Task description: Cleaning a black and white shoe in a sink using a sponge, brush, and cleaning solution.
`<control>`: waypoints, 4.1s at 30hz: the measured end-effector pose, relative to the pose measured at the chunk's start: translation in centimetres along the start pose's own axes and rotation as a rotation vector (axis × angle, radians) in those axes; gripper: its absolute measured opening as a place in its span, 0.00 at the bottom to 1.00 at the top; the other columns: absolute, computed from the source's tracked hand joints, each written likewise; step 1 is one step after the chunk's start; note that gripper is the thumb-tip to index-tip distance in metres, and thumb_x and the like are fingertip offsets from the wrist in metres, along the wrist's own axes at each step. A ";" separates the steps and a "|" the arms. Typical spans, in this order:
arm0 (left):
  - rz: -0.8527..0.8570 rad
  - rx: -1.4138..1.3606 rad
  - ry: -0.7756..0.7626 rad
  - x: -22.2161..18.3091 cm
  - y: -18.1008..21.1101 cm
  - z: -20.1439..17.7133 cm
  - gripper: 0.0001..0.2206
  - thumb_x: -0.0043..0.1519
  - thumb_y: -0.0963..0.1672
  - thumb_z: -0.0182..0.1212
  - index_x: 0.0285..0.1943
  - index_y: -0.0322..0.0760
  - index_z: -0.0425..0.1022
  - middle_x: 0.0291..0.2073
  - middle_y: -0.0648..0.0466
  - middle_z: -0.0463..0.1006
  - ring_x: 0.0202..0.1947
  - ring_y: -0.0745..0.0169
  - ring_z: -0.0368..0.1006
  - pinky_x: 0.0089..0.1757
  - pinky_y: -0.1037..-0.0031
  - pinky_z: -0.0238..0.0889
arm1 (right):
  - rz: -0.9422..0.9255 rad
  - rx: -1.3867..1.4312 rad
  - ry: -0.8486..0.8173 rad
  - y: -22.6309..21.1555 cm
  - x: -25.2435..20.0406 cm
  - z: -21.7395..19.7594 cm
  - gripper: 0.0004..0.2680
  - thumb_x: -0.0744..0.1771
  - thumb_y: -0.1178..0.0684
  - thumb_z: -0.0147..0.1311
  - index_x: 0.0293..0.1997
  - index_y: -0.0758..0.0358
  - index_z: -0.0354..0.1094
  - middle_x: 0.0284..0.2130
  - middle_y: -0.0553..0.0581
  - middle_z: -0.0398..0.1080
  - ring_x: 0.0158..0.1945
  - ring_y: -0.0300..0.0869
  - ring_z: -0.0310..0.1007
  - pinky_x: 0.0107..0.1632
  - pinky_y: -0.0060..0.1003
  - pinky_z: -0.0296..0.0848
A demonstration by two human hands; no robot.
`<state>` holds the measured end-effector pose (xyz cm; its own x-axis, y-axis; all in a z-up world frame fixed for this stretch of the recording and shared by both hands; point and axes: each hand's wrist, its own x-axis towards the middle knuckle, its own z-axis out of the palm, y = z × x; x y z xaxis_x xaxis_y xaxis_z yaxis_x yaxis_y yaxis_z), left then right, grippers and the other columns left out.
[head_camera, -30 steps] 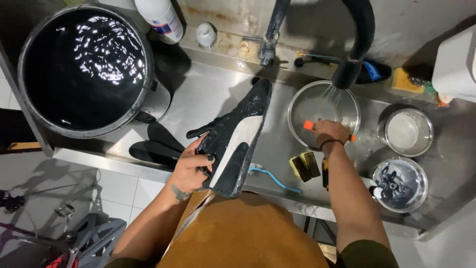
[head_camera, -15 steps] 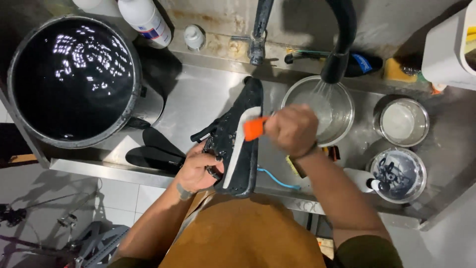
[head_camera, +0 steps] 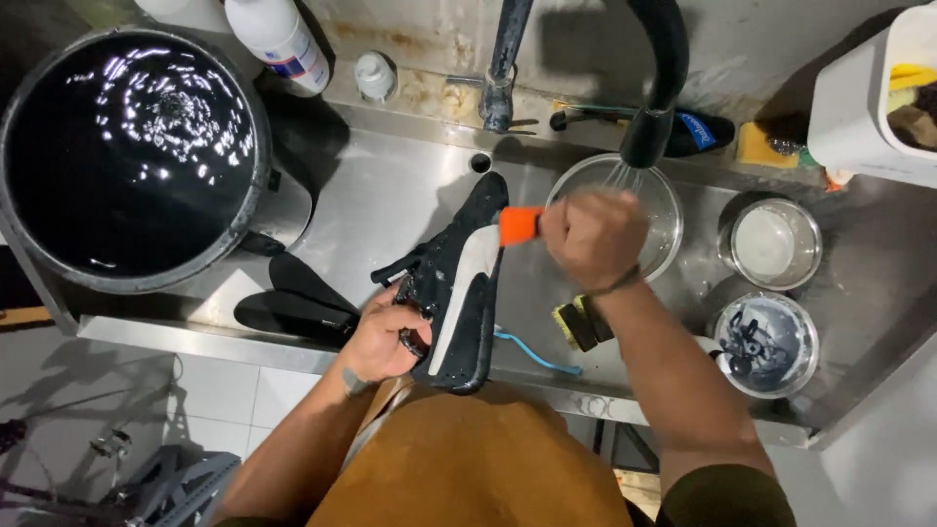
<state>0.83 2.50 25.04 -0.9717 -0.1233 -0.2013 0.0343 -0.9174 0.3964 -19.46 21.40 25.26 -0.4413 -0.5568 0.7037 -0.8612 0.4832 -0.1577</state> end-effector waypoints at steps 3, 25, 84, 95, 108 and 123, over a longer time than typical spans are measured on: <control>0.007 0.065 -0.025 0.7 0.8 1.0 0.09 0.48 0.27 0.54 0.35 0.18 0.73 0.26 0.41 0.75 0.33 0.50 0.76 0.39 0.60 0.71 | -0.077 0.114 0.014 -0.8 -2.2 2.3 0.16 0.66 0.56 0.55 0.14 0.53 0.58 0.10 0.48 0.55 0.15 0.45 0.56 0.25 0.37 0.58; -0.279 -0.005 -0.090 2.8 2.5 -2.8 0.10 0.48 0.29 0.50 0.28 0.30 0.69 0.18 0.47 0.72 0.21 0.53 0.71 0.31 0.59 0.75 | -0.304 0.064 0.210 -5.9 3.4 0.1 0.15 0.66 0.65 0.40 0.15 0.59 0.49 0.12 0.51 0.44 0.17 0.40 0.43 0.26 0.37 0.55; -0.206 0.462 0.119 3.2 1.6 -3.4 0.20 0.65 0.40 0.61 0.65 0.31 0.64 0.36 0.52 0.75 0.42 0.46 0.81 0.21 0.70 0.77 | -0.184 0.137 0.040 -0.5 2.6 -0.6 0.17 0.65 0.58 0.52 0.13 0.52 0.50 0.10 0.47 0.49 0.15 0.44 0.51 0.27 0.36 0.57; -0.222 0.543 0.143 2.3 0.5 -2.6 0.23 0.63 0.38 0.62 0.68 0.29 0.65 0.36 0.51 0.73 0.37 0.42 0.81 0.20 0.68 0.80 | -0.139 0.161 -0.013 -2.3 3.1 -1.6 0.16 0.67 0.57 0.50 0.14 0.55 0.57 0.11 0.48 0.53 0.16 0.46 0.55 0.28 0.40 0.58; -0.240 0.264 0.087 4.4 1.2 -2.9 0.06 0.63 0.36 0.53 0.48 0.32 0.69 0.36 0.53 0.76 0.41 0.38 0.81 0.16 0.64 0.69 | -0.148 0.334 -0.161 -3.1 -0.5 -1.6 0.16 0.65 0.57 0.55 0.13 0.56 0.56 0.11 0.49 0.54 0.15 0.46 0.58 0.24 0.41 0.60; -0.214 0.391 0.539 6.3 -0.3 -5.5 0.19 0.62 0.40 0.62 0.60 0.22 0.66 0.42 0.43 0.75 0.40 0.46 0.77 0.38 0.54 0.78 | -0.150 0.141 -0.097 -5.0 0.4 -2.2 0.15 0.66 0.58 0.49 0.13 0.54 0.55 0.11 0.47 0.54 0.17 0.44 0.57 0.28 0.39 0.61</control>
<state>-4.02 -0.03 18.73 -0.6929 -0.2184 -0.6872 -0.3300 -0.7513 0.5716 -14.81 20.25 27.83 -0.3222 -0.6810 0.6576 -0.9426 0.2948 -0.1566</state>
